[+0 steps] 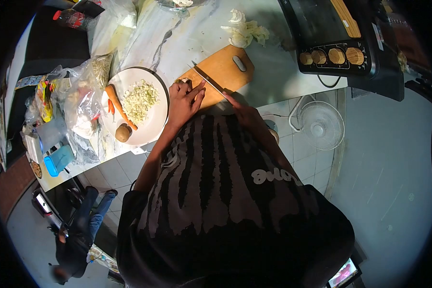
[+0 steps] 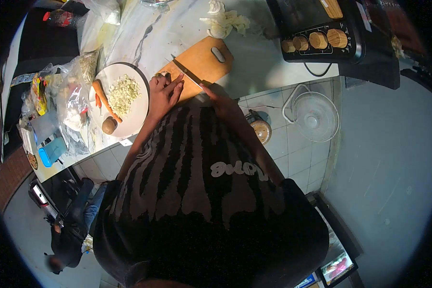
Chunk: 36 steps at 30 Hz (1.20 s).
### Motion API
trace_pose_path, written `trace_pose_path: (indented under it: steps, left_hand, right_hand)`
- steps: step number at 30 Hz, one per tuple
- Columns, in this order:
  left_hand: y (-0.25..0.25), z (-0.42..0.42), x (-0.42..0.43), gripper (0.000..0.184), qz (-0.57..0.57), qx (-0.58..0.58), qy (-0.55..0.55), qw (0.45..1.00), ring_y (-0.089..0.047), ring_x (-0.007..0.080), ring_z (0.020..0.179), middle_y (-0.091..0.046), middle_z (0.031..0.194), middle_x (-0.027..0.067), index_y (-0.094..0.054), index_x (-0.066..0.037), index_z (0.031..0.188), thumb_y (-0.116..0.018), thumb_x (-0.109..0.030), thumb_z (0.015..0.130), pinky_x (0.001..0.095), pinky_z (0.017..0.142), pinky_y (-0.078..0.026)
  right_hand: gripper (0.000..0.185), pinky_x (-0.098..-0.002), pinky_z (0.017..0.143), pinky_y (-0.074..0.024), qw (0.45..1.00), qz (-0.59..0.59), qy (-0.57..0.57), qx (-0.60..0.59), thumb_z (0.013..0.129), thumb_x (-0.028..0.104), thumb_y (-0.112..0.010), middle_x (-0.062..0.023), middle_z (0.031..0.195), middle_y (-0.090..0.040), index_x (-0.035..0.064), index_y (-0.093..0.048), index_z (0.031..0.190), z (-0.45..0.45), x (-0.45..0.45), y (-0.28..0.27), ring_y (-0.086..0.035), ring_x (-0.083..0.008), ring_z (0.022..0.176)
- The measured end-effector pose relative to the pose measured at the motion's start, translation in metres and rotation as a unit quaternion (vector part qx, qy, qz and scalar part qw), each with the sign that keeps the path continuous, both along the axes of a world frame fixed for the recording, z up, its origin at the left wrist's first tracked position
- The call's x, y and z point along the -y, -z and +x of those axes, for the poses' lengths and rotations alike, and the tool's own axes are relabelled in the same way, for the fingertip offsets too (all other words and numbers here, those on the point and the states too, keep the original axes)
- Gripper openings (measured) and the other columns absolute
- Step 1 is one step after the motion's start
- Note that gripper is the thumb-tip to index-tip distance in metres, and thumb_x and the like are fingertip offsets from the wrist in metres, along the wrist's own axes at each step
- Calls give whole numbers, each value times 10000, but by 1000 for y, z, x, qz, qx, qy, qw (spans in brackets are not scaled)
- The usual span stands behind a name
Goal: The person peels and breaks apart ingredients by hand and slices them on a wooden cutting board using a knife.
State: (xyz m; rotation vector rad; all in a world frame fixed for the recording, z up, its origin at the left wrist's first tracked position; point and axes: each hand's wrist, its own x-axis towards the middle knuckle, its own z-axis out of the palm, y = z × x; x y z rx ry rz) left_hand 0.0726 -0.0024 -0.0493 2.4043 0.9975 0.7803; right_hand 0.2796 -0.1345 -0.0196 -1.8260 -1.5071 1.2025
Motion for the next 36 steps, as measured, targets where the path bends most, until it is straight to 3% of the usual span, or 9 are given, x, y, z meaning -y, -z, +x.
trace_pose_path:
  steps: [9,16,19,21,24,27,34,36]
  left_hand:
    - [2,0,-1,347,14,0,-5,1000,-455,210,806,-491,794,7,-749,-171,1195,-737,-168,848,347,777,-382]
    - [5,0,-1,335,26,8,-6,1000,-467,209,813,-500,792,12,-754,-172,1184,-738,-175,849,345,776,-388]
    - [5,-1,-1,324,30,5,-6,1000,-473,210,810,-507,790,15,-755,-176,1178,-735,-180,854,341,774,-397]
    - [6,0,-2,318,32,8,-9,999,-476,211,808,-509,787,17,-756,-178,1175,-733,-183,858,340,773,-403]
    - [6,-2,2,308,21,-1,-14,1000,-477,211,807,-511,781,16,-756,-181,1171,-729,-188,864,339,772,-411]
    - [5,-2,1,304,15,0,-16,1000,-476,211,808,-510,780,16,-757,-184,1169,-726,-189,867,341,776,-414]
    - [6,-1,0,297,26,4,-17,1000,-460,209,787,-495,768,11,-759,-187,1165,-721,-188,870,330,750,-415]
    - [6,-1,1,294,29,6,-20,999,-458,208,782,-491,762,10,-762,-185,1160,-720,-186,870,327,744,-414]
  right_hand:
    - [490,-414,1073,-419,1000,30,3,-4,1045,134,-400,-204,1399,-545,238,-391,1524,-1,3,8,-531,-373,1292]
    - [560,-411,1052,-441,1000,3,10,-25,1004,61,-402,-201,1419,-532,272,-388,1522,-1,0,2,-535,-359,1294]
    - [624,-417,1022,-462,996,-83,11,27,963,34,-425,-213,1375,-563,305,-379,1523,-5,-2,-2,-568,-358,1253]
    - [659,-439,948,-499,998,18,-4,65,941,41,-451,-236,1272,-614,328,-366,1528,-6,0,-3,-625,-382,1145]
    - [661,-447,902,-510,995,-47,8,84,941,50,-457,-229,1237,-631,334,-362,1530,-6,3,2,-646,-389,1088]
    - [646,-445,904,-506,999,18,24,37,952,55,-451,-220,1250,-630,323,-361,1533,-6,3,2,-643,-383,1100]
    - [607,-439,958,-491,999,-27,13,13,973,65,-438,-219,1284,-619,287,-367,1534,-3,-2,-6,-614,-378,1171]
    - [576,-449,977,-486,999,49,18,2,994,96,-427,-216,1297,-614,291,-367,1532,-3,0,2,-605,-393,1180]
